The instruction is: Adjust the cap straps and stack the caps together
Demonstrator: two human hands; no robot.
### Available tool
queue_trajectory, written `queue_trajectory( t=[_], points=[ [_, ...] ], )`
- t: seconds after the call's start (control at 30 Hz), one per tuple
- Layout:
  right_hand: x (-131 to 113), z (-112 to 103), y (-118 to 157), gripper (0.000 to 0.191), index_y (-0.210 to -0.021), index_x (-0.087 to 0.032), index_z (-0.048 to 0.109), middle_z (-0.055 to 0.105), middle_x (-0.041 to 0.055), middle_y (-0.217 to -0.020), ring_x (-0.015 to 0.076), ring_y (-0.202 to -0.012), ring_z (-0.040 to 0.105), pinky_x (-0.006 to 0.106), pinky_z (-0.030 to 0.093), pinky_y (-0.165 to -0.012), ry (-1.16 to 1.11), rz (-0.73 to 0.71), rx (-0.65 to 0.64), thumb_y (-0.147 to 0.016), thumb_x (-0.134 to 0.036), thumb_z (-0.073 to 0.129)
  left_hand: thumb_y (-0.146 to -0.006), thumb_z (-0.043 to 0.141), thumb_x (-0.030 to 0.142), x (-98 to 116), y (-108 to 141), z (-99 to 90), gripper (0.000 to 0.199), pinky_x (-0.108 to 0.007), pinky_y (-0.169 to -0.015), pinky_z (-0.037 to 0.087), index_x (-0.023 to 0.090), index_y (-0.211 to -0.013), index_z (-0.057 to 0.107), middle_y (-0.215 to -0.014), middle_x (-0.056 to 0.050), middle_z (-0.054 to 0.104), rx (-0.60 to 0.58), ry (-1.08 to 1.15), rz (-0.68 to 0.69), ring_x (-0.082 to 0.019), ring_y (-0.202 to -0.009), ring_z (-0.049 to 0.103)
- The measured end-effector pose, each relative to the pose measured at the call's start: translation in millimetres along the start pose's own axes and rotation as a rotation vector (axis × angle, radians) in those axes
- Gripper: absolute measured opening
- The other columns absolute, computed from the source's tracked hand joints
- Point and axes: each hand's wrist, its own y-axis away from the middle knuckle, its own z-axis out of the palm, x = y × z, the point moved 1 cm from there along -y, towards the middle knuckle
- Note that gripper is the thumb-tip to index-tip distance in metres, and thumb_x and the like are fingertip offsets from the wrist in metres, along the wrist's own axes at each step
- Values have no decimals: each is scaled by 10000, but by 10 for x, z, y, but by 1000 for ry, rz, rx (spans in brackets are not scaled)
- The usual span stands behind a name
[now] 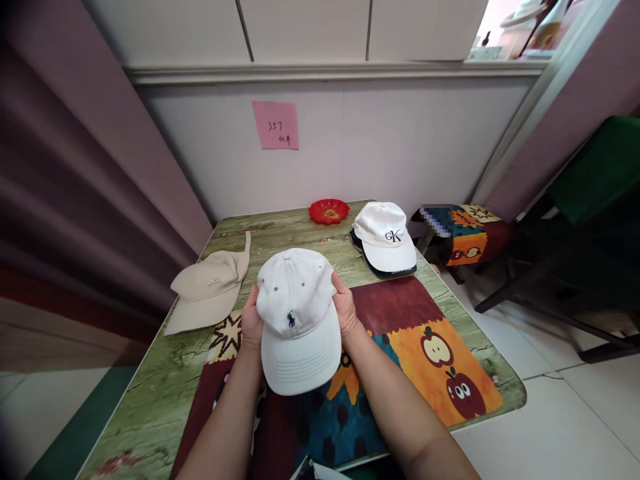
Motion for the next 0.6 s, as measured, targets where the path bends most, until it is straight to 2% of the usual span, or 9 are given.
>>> queue_trajectory(
  t=[0.1, 0.23, 0.37, 0.47, 0.53, 0.6],
  points=[
    [-2, -30, -30, 561, -1273, -206, 659, 764, 59, -1114, 268, -1266, 592, 497, 397, -1128, 9, -100, 63, -944, -576, 395, -1036, 260, 444, 65, -44, -54, 550, -419, -1141, 409, 176, -1406, 564, -1214, -95, 732, 16, 21, 32, -259, -1318, 559],
    [7, -82, -68, 605, -1315, -176, 632, 741, 76, -1187, 264, -1311, 560, 483, 347, -1167, -21, -101, 37, -955, -584, 369, -1006, 263, 570, 63, -39, -48, 653, -467, -1141, 398, 157, -1431, 536, -1267, -130, 703, -65, 48, -4, -293, -1329, 545],
    [-37, -140, -77, 645, -1366, -152, 581, 687, 101, -1296, 260, -1349, 522, 500, 274, -1196, -40, -131, 5, -971, -590, 321, -970, 356, 624, -47, -7, -4, 667, -499, -1142, 387, 171, -1424, 541, -1287, -146, 690, -191, 4, -156, -316, -1327, 545],
    [-118, -186, -73, 660, -1387, -171, 558, 675, 100, -1317, 263, -1347, 522, 525, 268, -1190, -64, -190, 6, -971, -612, 296, -982, 493, 445, -146, -7, -11, 510, -489, -1123, 418, 171, -1409, 550, -1229, -137, 720, -221, -83, -311, -302, -1248, 615],
    [-172, -205, -69, 720, -1386, -167, 555, 683, 112, -1300, 281, -1335, 532, 558, 285, -1171, -90, -202, 26, -954, -667, 269, -959, 560, 274, -188, -27, -41, 439, -466, -1101, 452, 141, -1378, 571, -1136, -131, 757, -188, -134, -335, -288, -1159, 675],
    [-204, -192, -54, 771, -1363, -156, 572, 701, 129, -1260, 300, -1312, 552, 583, 318, -1144, -120, -198, 81, -930, -715, 266, -921, 606, 184, -204, -60, -75, 428, -443, -1077, 482, 105, -1342, 594, -1051, -132, 779, -143, -168, -310, -284, -1084, 711]
  ],
)
